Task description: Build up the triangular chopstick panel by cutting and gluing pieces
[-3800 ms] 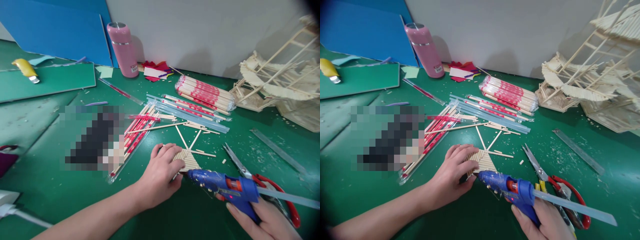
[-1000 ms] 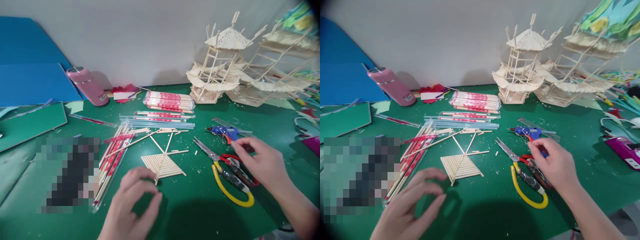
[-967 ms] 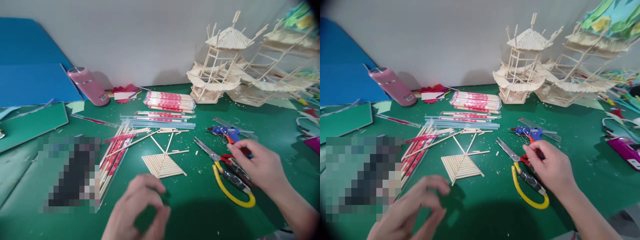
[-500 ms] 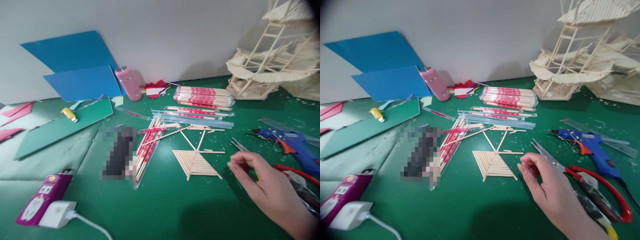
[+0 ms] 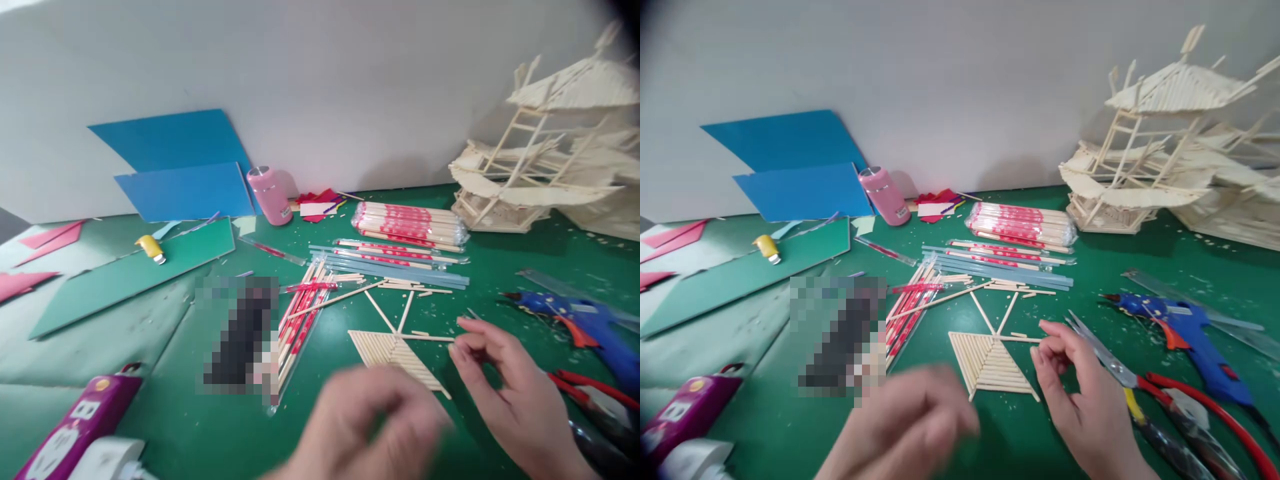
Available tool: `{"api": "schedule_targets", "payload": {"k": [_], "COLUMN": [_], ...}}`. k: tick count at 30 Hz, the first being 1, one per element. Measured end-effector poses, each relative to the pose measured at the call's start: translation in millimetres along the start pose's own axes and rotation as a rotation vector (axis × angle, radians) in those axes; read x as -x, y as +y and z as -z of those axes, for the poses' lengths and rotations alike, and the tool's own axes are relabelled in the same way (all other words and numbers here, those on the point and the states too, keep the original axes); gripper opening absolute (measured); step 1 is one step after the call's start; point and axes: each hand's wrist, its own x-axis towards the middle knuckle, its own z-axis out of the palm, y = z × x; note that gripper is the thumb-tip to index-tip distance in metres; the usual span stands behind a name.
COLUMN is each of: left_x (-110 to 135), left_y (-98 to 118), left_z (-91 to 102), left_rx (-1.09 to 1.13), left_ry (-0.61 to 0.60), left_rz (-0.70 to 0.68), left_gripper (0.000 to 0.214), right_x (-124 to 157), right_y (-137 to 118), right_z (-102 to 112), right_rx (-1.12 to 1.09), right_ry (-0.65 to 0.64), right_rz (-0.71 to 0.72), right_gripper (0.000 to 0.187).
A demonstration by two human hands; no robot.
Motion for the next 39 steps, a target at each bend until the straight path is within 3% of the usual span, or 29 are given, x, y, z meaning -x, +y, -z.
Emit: {"api": "schedule_targets", "payload": {"k": [2,4,6,11,18,23,28,34,39], "left_x": [-52.1,-89.0,-108.8,-122.0,-135.7,-130.9,-100.3,-48.2,-30.1], "left_y": [0.8,-5.7,-16.4,-33.7,-44.5,-42.7,-23.8,-3.2,-10.4], "left_z": [27.2,46.3,52.9,39.1,41.9,55.8,63.7,33.0,14.9], "left_rx": [-0.372,-0.463,-0.552,-0.793,-1.057,-1.079,-0.971,-0.673,-0.591], "left_ry": [0.122,0.161,0.144,0.005,0.007,0.065,0.112,0.125,0.149], "left_rz": [0.015,-0.016,-0.047,-0.124,-0.015,-0.023,-0.123,-0.386,-0.359], "left_gripper": [0.026,0.019,0.014,0.012,0.014,0.013,0.024,0.025,0.021], "right_x": [0.2,0.5,0.5,-1.3,1.4,4.0,3.5,1.1,-1.0], "right_y": [2.6,5.1,7.2,7.0,0.6,2.8,8.3,10.6,15.3], "right_z": [-0.5,-1.0,-1.3,-0.5,-0.4,-2.7,-3.9,2.0,10.8], "right_rx": [-0.028,-0.055,-0.066,-0.061,-0.132,-0.175,-0.208,-0.254,-0.258], "right_ry": [0.035,0.059,0.077,0.043,-0.038,-0.028,0.05,0.175,0.269], "right_rz": [-0.015,-0.033,-0.044,-0.041,-0.043,-0.045,-0.065,-0.091,-0.134], "right_gripper": [0.025,0.025,0.022,0.005,0.019,0.018,0.013,0.011,0.009]}}
